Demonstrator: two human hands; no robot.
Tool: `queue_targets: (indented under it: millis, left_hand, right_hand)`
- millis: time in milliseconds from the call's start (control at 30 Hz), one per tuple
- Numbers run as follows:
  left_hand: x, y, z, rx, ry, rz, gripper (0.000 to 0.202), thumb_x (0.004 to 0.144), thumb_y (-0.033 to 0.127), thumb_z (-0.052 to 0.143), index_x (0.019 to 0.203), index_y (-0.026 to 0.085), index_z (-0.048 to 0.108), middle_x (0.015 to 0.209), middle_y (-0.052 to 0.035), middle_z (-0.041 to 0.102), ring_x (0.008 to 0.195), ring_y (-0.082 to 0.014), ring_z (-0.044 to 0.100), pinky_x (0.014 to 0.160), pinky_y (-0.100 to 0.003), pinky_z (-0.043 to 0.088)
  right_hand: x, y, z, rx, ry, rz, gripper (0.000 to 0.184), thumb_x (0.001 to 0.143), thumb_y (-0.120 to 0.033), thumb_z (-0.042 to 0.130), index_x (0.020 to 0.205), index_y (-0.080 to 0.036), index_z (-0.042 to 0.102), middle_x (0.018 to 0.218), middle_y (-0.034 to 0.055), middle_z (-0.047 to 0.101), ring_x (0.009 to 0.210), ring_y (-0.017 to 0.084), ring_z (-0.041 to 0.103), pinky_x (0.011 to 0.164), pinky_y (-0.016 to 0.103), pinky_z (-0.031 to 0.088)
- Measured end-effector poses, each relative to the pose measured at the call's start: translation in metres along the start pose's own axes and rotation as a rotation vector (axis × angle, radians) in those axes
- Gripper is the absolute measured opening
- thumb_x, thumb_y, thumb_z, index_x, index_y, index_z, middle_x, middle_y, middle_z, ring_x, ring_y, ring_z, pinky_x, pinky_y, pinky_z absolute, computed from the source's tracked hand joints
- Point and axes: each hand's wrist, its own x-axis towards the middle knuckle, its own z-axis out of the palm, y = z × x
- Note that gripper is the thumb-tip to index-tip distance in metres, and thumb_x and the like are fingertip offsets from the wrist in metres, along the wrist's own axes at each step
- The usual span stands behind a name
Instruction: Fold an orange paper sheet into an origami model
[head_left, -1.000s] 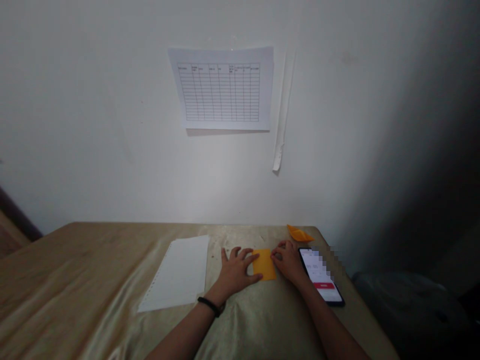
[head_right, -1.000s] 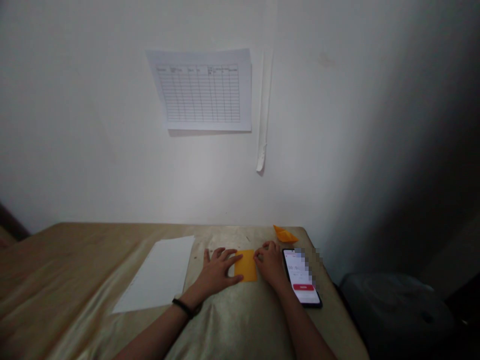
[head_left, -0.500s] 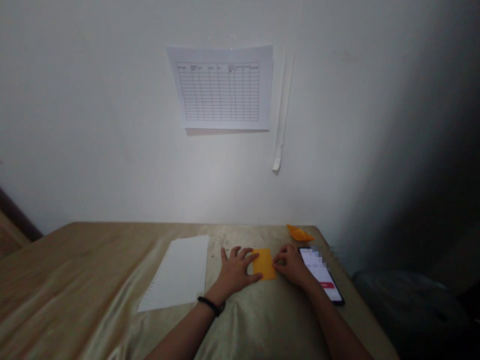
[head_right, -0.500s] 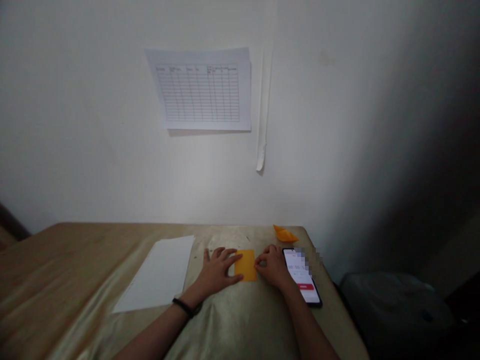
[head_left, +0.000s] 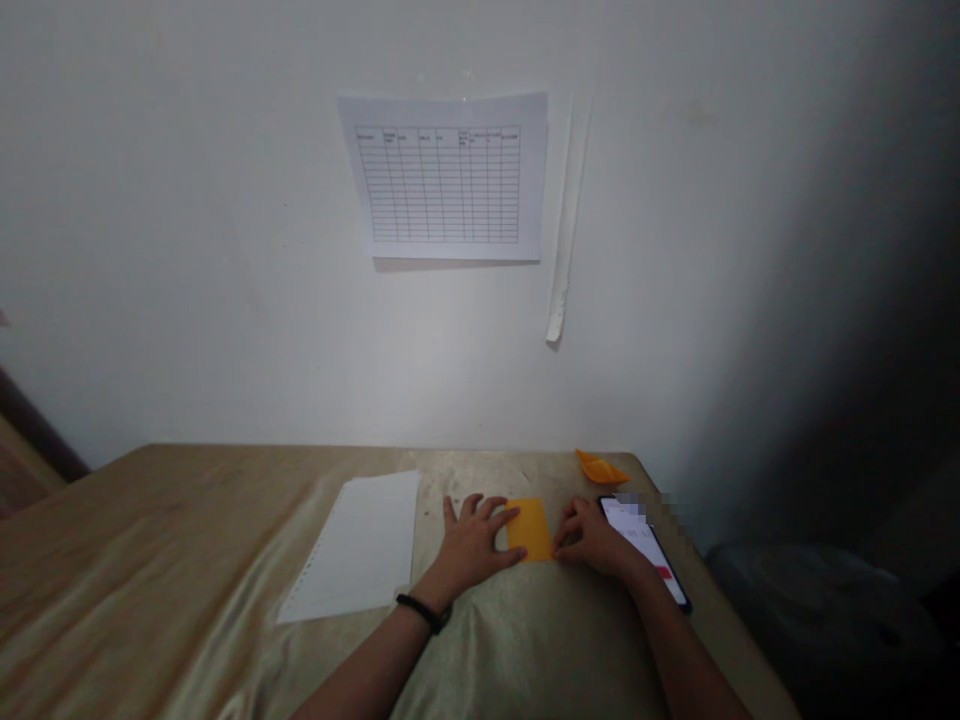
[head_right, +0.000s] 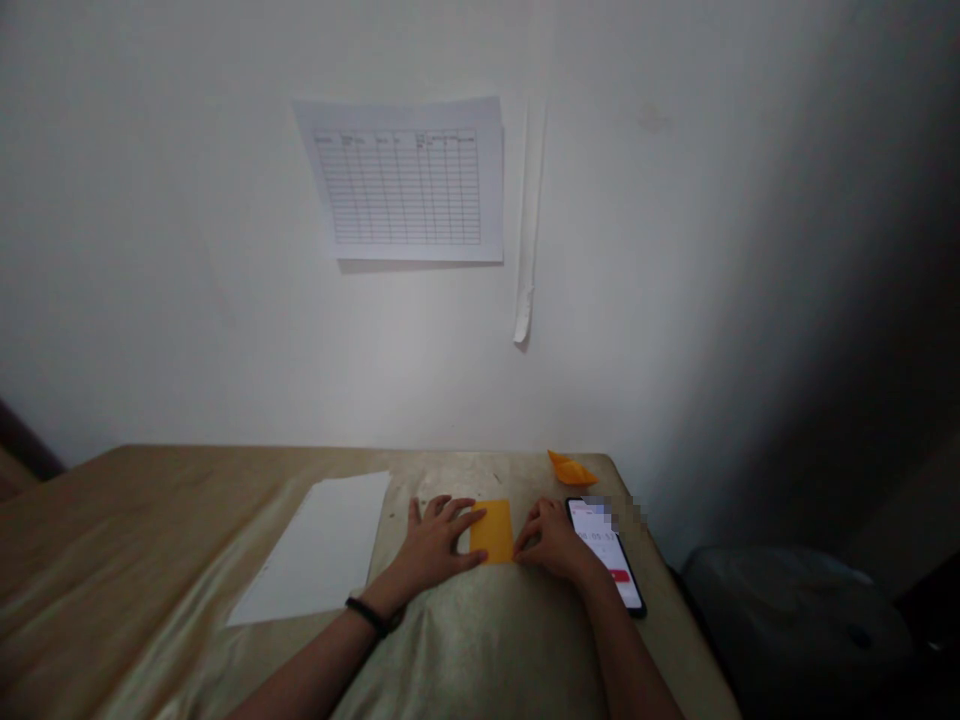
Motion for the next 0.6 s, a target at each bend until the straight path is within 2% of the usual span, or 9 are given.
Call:
queue_targets:
  millis: [167,400,500,600]
  left_hand:
    - [0.0008,-0.0005,0.0014,0.017,0.003,0.006,0.064,0.077,0.068,0.066,0.136,0.045,0.054,0.144,-0.002,0.054,0.135,-0.0423,0.037,0.106,-0.082,0.0]
    - [-0.0002,-0.0016,0.0023,0.019,0.001,0.01,0.065,0.078,0.07,0.064,0.137,0.044,0.054,0.144,-0.0023,0.053,0.135,-0.042,0.036,0.107,-0.081,0.001]
    - [0.0,-0.0025,0.0038,0.024,0.007,0.011,0.065,0.078,0.069,0.064,0.137,0.044,0.054,0.145,-0.0028,0.053,0.135,-0.0416,0.036,0.108,-0.08,0.0]
    - [0.0006,-0.0027,0.0039,0.016,0.009,0.007,0.064,0.078,0.067,0.066,0.137,0.043,0.055,0.145,-0.0034,0.053,0.135,-0.0409,0.037,0.109,-0.077,0.003]
  right_hand:
    - [-0.0023,-0.0013,-0.0016,0.053,-0.023,0.018,0.015,0.063,-0.027,0.079,0.078,-0.025,0.079,0.106,0.005,0.054,0.108,0.024,0.049,0.101,0.036,0.041]
    - [-0.0026,-0.0012,0.0008,0.02,-0.011,0.014,0.015,0.065,-0.024,0.075,0.079,-0.025,0.078,0.107,0.0046,0.054,0.11,0.023,0.049,0.102,0.034,0.039]
    - [-0.0006,-0.0011,0.0028,-0.023,0.03,0.006,0.012,0.07,-0.024,0.071,0.08,-0.023,0.076,0.106,0.0048,0.057,0.109,0.023,0.051,0.101,0.034,0.04]
    - [0.0021,-0.0038,0.0047,-0.075,0.129,0.0,0.012,0.077,-0.027,0.065,0.082,-0.021,0.074,0.102,0.0057,0.061,0.106,0.023,0.054,0.098,0.035,0.041]
